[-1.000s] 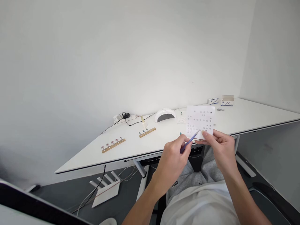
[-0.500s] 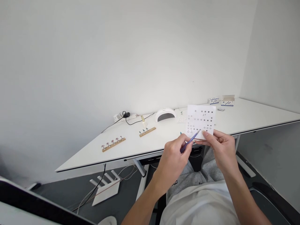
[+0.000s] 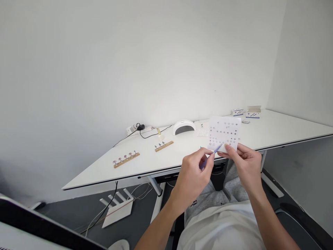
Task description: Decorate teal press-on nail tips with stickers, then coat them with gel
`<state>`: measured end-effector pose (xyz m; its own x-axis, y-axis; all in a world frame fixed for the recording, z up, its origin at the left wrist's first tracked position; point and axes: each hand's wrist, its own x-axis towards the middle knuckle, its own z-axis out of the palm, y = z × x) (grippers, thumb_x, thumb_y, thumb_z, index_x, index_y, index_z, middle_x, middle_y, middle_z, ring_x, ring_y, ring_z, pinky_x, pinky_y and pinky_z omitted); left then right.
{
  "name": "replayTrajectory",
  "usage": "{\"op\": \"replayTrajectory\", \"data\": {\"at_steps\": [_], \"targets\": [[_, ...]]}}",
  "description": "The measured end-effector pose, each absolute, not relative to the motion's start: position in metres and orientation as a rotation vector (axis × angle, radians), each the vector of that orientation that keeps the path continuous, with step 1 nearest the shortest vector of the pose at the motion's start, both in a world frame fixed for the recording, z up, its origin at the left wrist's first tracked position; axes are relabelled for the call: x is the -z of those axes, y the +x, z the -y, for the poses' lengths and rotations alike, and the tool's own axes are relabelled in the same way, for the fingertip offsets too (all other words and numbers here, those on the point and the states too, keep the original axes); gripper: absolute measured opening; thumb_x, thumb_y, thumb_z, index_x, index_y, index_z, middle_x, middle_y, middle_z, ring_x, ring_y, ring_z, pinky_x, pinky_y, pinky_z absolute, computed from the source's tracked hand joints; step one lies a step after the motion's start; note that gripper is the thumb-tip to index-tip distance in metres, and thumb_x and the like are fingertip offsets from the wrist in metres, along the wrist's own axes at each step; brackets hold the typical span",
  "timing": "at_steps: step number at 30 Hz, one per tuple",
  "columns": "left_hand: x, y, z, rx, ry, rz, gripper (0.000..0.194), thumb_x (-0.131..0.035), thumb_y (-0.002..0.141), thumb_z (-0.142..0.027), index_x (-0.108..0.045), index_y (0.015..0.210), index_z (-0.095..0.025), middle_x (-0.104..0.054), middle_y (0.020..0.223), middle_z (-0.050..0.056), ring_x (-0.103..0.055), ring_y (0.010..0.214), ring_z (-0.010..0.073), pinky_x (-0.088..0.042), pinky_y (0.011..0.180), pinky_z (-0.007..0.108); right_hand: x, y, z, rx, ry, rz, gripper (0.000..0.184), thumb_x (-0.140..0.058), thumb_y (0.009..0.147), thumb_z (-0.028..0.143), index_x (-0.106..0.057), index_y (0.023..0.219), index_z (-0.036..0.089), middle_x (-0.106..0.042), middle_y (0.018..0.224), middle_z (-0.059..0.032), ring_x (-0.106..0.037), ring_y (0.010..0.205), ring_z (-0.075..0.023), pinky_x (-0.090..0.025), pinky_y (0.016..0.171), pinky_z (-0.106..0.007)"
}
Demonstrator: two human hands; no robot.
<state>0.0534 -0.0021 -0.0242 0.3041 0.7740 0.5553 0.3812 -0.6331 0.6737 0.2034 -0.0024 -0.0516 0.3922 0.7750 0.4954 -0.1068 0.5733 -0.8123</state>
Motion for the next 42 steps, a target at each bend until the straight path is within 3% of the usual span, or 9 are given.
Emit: {"op": "replayTrajectory", "data": {"at_steps": [6,14,18,22,26,30,36,42], "targets": [[0.024,0.055,-0.002,-1.336,2.11,-1.031,0.02,-0.055,0.091,-0.024,-0.066,0.075,-0.016,-0.06,0.065,-0.003,-0.046,0.059,0.0074,-0.038,0.06,0.02,0.05,0.202,0.006,-0.51,-0.782,1.042,0.009,-0.074,0.081,0.027,-0.078,0.081,0.018,-0.079,0.08,0.0011,-0.077,0.072,-0.0233,-0.066,0.07,-0.03],[0.024,0.057,-0.001,-1.361,2.078,-1.015,0.022,-0.055,0.09,-0.022,-0.064,0.072,-0.015,-0.062,0.066,-0.002,-0.049,0.059,0.0071,-0.04,0.06,0.019,0.052,0.198,0.005,-0.436,-0.791,1.029,0.009,-0.074,0.081,0.027,-0.078,0.084,0.019,-0.079,0.087,0.0016,-0.077,0.074,-0.0228,-0.067,0.074,-0.033],[0.021,0.052,0.007,-1.402,2.095,-1.014,0.022,-0.055,0.091,-0.022,-0.064,0.072,-0.015,-0.059,0.063,-0.003,-0.047,0.057,0.0066,-0.038,0.056,0.019,0.056,0.206,-0.002,-0.427,-0.874,1.032,0.019,-0.073,0.081,0.035,-0.076,0.087,0.017,-0.078,0.087,-0.0009,-0.076,0.069,-0.0223,-0.065,0.073,-0.034],[0.016,0.043,0.006,-1.404,2.103,-1.05,0.024,-0.055,0.091,-0.026,-0.066,0.072,-0.015,-0.056,0.06,-0.002,-0.043,0.055,0.0068,-0.036,0.053,0.02,0.069,0.233,-0.044,-0.364,-1.22,1.192,0.035,-0.059,0.09,0.045,-0.07,0.097,0.013,-0.075,0.083,-0.0044,-0.075,0.076,-0.0233,-0.061,0.077,-0.034],[0.011,0.032,-0.004,-1.429,2.037,-1.116,0.021,-0.059,0.088,-0.029,-0.07,0.078,-0.015,-0.062,0.066,0.0,-0.049,0.057,0.008,-0.039,0.052,0.019,0.088,0.271,-0.115,-0.3,-1.497,1.193,0.033,-0.06,0.091,0.032,-0.064,0.111,0.006,-0.072,0.076,-0.009,-0.071,0.073,-0.0238,-0.057,0.08,-0.04],[0.004,0.02,-0.01,-1.552,1.997,-1.179,0.015,-0.064,0.083,-0.026,-0.072,0.077,-0.015,-0.065,0.068,0.0,-0.05,0.054,0.0074,-0.039,0.05,0.019,0.099,0.299,-0.161,-0.151,-1.735,1.241,0.028,-0.062,0.092,0.034,-0.063,0.112,0.014,-0.066,0.113,-0.0089,-0.063,0.103,-0.0235,-0.05,0.093,-0.047],[0.0,0.013,-0.01,-1.61,2.024,-1.188,0.015,-0.064,0.083,-0.023,-0.071,0.073,-0.015,-0.059,0.059,-0.002,-0.041,0.047,0.0054,-0.035,0.045,0.019,0.104,0.294,-0.168,0.01,-1.837,1.379,0.034,-0.062,0.092,0.031,-0.059,0.124,0.018,-0.052,0.136,-0.0115,-0.049,0.125,-0.0296,-0.038,0.105,-0.055],[-0.001,0.011,-0.011,-1.621,2.044,-1.175,0.015,-0.063,0.083,-0.023,-0.071,0.074,-0.014,-0.06,0.059,-0.002,-0.04,0.046,0.005,-0.032,0.043,0.019,0.117,0.236,-0.165,-0.253,-1.65,1.825,0.025,-0.063,0.093,0.033,-0.064,0.111,0.016,-0.065,0.115,-0.0078,-0.062,0.105,-0.0226,-0.05,0.092,-0.046]]}}
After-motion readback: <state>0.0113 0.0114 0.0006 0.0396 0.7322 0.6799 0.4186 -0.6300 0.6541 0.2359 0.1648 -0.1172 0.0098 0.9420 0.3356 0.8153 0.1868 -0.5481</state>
